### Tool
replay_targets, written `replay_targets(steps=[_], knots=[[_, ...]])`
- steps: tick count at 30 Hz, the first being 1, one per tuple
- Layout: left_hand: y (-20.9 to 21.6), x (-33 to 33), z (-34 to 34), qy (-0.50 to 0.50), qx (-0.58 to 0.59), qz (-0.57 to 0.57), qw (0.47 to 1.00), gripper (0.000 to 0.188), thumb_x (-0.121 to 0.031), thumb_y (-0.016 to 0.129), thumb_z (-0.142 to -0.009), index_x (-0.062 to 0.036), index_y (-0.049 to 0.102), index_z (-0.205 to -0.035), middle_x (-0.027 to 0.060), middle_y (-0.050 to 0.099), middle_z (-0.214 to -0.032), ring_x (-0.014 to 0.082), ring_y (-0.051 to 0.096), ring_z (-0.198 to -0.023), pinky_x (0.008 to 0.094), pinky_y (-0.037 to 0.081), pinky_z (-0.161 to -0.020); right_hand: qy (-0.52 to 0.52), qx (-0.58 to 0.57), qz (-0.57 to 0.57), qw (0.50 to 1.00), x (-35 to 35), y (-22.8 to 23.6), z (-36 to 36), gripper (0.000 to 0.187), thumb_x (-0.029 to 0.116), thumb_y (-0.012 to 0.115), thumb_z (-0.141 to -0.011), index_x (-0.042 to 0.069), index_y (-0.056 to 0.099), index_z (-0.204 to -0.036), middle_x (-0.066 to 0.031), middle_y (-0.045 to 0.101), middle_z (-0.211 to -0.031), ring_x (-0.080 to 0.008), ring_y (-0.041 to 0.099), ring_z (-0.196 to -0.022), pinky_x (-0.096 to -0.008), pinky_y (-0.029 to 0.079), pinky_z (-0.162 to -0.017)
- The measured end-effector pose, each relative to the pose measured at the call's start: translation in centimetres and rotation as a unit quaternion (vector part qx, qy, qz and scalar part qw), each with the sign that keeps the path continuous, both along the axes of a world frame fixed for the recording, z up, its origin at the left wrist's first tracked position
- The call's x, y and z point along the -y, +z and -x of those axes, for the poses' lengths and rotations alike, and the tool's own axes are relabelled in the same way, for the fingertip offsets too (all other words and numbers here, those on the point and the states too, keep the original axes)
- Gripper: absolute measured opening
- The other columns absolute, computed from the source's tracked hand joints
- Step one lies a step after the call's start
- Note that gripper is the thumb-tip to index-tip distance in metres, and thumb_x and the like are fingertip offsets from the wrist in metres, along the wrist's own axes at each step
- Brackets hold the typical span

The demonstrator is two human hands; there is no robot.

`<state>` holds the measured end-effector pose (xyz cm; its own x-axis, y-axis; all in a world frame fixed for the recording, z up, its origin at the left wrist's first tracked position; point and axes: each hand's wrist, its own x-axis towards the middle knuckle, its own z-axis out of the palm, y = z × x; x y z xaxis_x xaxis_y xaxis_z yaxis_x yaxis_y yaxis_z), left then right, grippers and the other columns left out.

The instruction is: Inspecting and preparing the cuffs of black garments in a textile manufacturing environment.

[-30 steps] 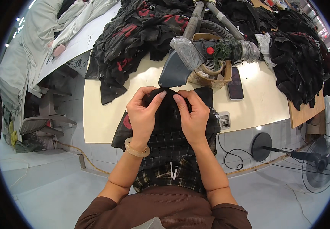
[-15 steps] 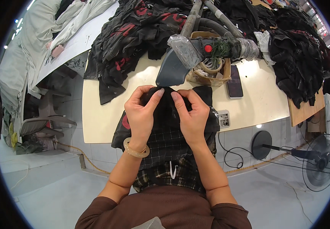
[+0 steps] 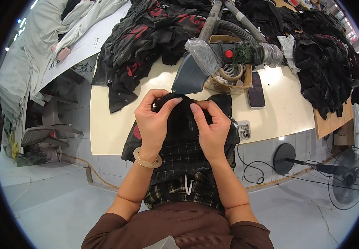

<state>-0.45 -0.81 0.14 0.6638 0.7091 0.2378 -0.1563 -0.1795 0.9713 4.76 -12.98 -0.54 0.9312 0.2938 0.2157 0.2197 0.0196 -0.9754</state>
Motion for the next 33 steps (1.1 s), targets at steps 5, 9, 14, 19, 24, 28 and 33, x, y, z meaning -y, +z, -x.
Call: replay_targets(steps=[5, 9, 14, 19, 24, 28, 33], knots=[[0.1, 0.0, -0.1, -0.003, 0.002, -0.007, 1.0, 0.016, 0.0, 0.075, -0.078, 0.0029, 0.063, -0.087, -0.0011, 0.06, -0.077, 0.0041, 0.052, -0.071, 0.018, 0.044, -0.065, -0.002, 0.01, 0.001, 1.0, 0.1, 0.1, 0.1, 0.015, 0.008, 0.066, -0.089, -0.007, 0.063, -0.088, -0.001, 0.059, -0.074, -0.0057, 0.048, -0.069, -0.0201, 0.04, -0.063], [0.2, 0.1, -0.1, -0.005, 0.002, -0.011, 1.0, 0.016, 0.0, 0.075, -0.078, 0.0031, 0.063, -0.087, -0.0006, 0.061, -0.078, 0.0042, 0.052, -0.071, 0.0177, 0.044, -0.065, -0.003, -0.001, 0.003, 1.0, 0.3, 0.3, 0.2, 0.015, 0.008, 0.066, -0.089, -0.006, 0.063, -0.088, -0.0012, 0.059, -0.074, -0.0061, 0.049, -0.07, -0.0204, 0.04, -0.064], [0.4, 0.0, -0.1, 0.006, -0.015, 0.008, 1.0, 0.017, -0.001, 0.076, -0.078, 0.0035, 0.064, -0.088, -0.0002, 0.062, -0.078, 0.0046, 0.053, -0.072, 0.0176, 0.045, -0.066, 0.002, -0.018, 0.001, 1.0, 0.0, 0.3, 0.3, 0.015, 0.008, 0.065, -0.09, -0.006, 0.063, -0.088, -0.0008, 0.06, -0.075, -0.0055, 0.048, -0.07, -0.02, 0.04, -0.064], [1.2, 0.3, -0.2, -0.007, -0.01, 0.012, 1.0, 0.018, -0.002, 0.077, -0.077, 0.004, 0.064, -0.088, -0.0001, 0.063, -0.078, 0.0049, 0.053, -0.072, 0.0186, 0.045, -0.066, 0.004, -0.026, -0.017, 1.0, 0.3, 0.3, 0.2, 0.014, 0.009, 0.065, -0.09, -0.005, 0.064, -0.087, 0.0007, 0.058, -0.074, -0.0048, 0.047, -0.07, -0.0193, 0.038, -0.063], [0.9, -0.1, -0.1, -0.018, -0.02, -0.015, 1.0, 0.018, -0.002, 0.077, -0.077, 0.004, 0.064, -0.088, 0.0009, 0.063, -0.078, 0.0052, 0.053, -0.073, 0.0186, 0.044, -0.066, 0.005, -0.026, -0.01, 1.0, 0.3, 0.5, 0.4, 0.014, 0.009, 0.065, -0.09, -0.005, 0.063, -0.088, 0.0007, 0.058, -0.075, -0.005, 0.047, -0.071, -0.0193, 0.038, -0.065], [0.5, -1.4, 1.3, -0.134, -0.057, -0.014, 0.989, 0.02, -0.001, 0.073, -0.08, 0.0028, 0.063, -0.097, 0.0024, 0.064, -0.085, 0.0056, 0.054, -0.077, 0.0176, 0.043, -0.066, 0.009, 0.005, -0.001, 1.0, 0.9, -0.3, -0.1, 0.013, 0.009, 0.064, -0.091, -0.004, 0.062, -0.09, 0.0, 0.059, -0.08, -0.0063, 0.049, -0.075, -0.0199, 0.04, -0.07], [-1.3, -3.0, 3.5, -0.205, -0.041, 0.124, 0.97, 0.027, -0.001, 0.065, -0.087, 0.0004, 0.056, -0.113, 0.0016, 0.062, -0.09, 0.0065, 0.055, -0.081, 0.0178, 0.043, -0.071, 0.013, -0.025, -0.001, 1.0, 1.8, -1.3, -0.6, 0.014, 0.01, 0.064, -0.092, -0.004, 0.062, -0.092, 0.0006, 0.06, -0.084, -0.0066, 0.049, -0.078, -0.0201, 0.04, -0.072]])
